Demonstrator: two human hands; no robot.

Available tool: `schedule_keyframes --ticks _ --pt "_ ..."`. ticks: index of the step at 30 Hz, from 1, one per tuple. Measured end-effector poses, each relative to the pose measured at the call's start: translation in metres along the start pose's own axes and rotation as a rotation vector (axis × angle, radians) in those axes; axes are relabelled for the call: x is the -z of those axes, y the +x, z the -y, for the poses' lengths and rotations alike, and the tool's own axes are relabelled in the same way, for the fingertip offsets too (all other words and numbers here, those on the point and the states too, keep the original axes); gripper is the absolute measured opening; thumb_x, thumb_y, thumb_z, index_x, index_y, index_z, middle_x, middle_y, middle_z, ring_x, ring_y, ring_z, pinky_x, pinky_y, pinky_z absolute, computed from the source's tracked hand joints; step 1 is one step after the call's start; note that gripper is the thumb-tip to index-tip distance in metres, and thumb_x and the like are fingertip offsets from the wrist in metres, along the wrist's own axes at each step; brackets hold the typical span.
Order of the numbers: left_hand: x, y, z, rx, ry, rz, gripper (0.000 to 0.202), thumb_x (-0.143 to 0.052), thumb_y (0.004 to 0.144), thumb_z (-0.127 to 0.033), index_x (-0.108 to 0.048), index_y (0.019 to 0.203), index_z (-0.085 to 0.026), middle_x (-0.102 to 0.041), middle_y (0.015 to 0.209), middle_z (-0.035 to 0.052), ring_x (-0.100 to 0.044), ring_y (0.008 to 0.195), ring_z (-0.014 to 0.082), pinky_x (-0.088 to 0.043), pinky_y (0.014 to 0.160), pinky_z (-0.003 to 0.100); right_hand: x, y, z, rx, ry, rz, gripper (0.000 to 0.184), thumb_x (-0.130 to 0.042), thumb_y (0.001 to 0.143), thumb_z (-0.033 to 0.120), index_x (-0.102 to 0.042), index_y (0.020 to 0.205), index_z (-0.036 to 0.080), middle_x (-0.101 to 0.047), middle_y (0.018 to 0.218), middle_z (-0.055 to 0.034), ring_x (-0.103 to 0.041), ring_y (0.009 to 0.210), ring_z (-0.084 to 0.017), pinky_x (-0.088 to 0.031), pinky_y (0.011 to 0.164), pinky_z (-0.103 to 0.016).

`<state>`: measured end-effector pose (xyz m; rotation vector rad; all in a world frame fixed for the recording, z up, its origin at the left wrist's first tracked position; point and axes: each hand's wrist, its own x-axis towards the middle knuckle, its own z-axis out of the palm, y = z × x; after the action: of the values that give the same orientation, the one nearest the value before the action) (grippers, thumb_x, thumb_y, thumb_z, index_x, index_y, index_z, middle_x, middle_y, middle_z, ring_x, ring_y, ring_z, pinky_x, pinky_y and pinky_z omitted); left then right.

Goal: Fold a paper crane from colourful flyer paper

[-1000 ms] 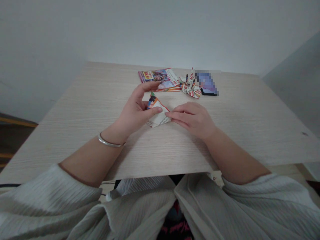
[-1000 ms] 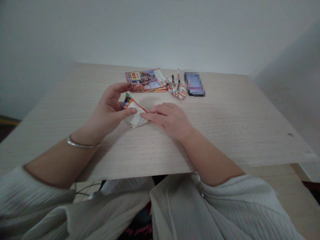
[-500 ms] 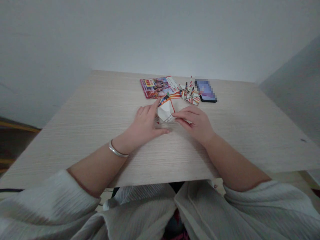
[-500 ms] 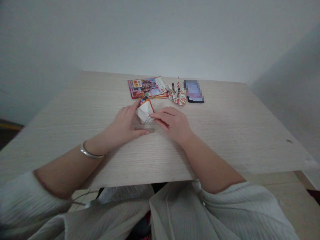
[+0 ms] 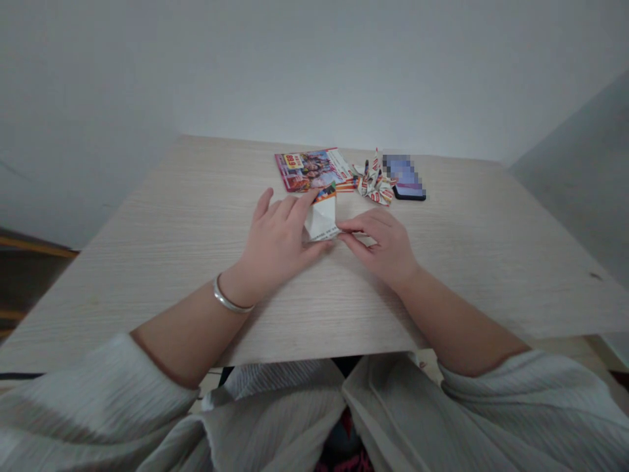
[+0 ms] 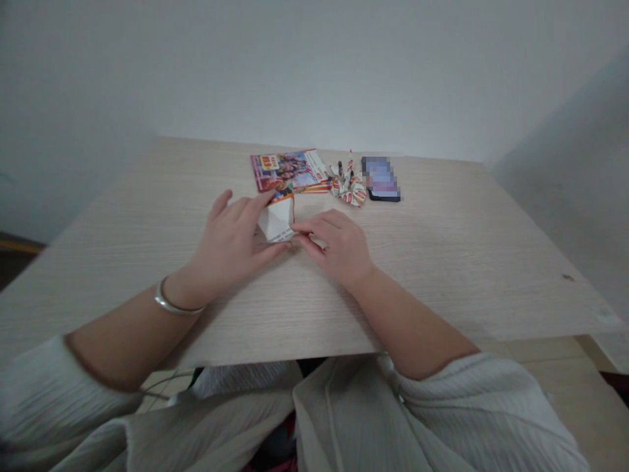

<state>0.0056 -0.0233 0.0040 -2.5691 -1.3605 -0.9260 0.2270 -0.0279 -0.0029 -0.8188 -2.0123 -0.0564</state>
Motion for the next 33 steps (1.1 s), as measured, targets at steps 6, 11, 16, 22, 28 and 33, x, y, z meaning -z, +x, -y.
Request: schedule_keyframes --ticks 6,11,16,22,28,33 --pt "-0.002 -0.001 0.002 -0.040 0.005 -0.019 0.077 -0.064 0.088 -0.067 -0.048 0.147 -0.021 -0.068 0.129 0.0153 -0.063 0.117 0.0339 -0.033 0.118 0.058 0.002 0.000 0.000 0.074 -0.116 0.030 0.011 -0.066 0.096 0.025 -0.077 0.099 0.026 -0.075 0.081 -0.0022 -0.066 0.080 -0.020 -0.052 0.077 -0.037" --pt "-0.002 0.000 0.002 -0.031 0.029 0.000 0.078 -0.064 0.086 -0.071 -0.053 0.143 -0.018 -0.070 0.123 0.0164 -0.065 0.112 0.0339 -0.040 0.110 0.054 0.002 0.000 -0.001 0.089 -0.105 0.036 0.012 -0.065 0.096 0.023 -0.077 0.099 0.026 -0.074 0.079 -0.0017 -0.065 0.081 -0.019 -0.052 0.080 -0.038" --pt "0.004 0.002 -0.002 -0.004 0.063 0.039 0.080 -0.056 0.090 -0.074 -0.056 0.141 -0.013 -0.073 0.116 0.0173 -0.067 0.107 0.0344 -0.043 0.103 0.052 0.003 0.002 0.000 0.096 -0.097 0.011 0.010 -0.065 0.095 0.020 -0.075 0.095 0.024 -0.075 0.080 -0.0015 -0.066 0.080 -0.019 -0.052 0.079 -0.037" --pt "0.007 0.003 -0.002 -0.045 0.125 0.030 0.085 -0.051 0.091 -0.076 -0.053 0.146 -0.011 -0.074 0.112 0.0174 -0.067 0.103 0.0332 -0.043 0.099 0.050 0.001 0.002 0.002 0.070 -0.110 0.017 0.006 -0.067 0.095 0.024 -0.074 0.095 0.024 -0.077 0.085 -0.0018 -0.068 0.081 -0.019 -0.052 0.081 -0.037" --pt "0.009 0.003 0.001 -0.131 0.229 0.050 0.086 -0.043 0.096 -0.074 -0.048 0.152 -0.009 -0.072 0.100 0.0148 -0.066 0.093 0.0313 -0.042 0.089 0.046 0.001 0.000 -0.001 0.000 -0.060 0.033 0.006 -0.069 0.095 0.026 -0.074 0.095 0.024 -0.076 0.085 -0.0022 -0.068 0.082 -0.020 -0.051 0.080 -0.036" --pt "0.009 0.003 0.003 -0.118 0.220 0.042 0.077 -0.041 0.099 -0.069 -0.050 0.150 -0.011 -0.071 0.102 0.0148 -0.065 0.095 0.0317 -0.042 0.087 0.045 0.001 0.002 -0.003 -0.064 0.080 -0.003 0.005 -0.070 0.093 0.022 -0.074 0.092 0.024 -0.076 0.083 0.0000 -0.068 0.079 -0.018 -0.050 0.078 -0.035"
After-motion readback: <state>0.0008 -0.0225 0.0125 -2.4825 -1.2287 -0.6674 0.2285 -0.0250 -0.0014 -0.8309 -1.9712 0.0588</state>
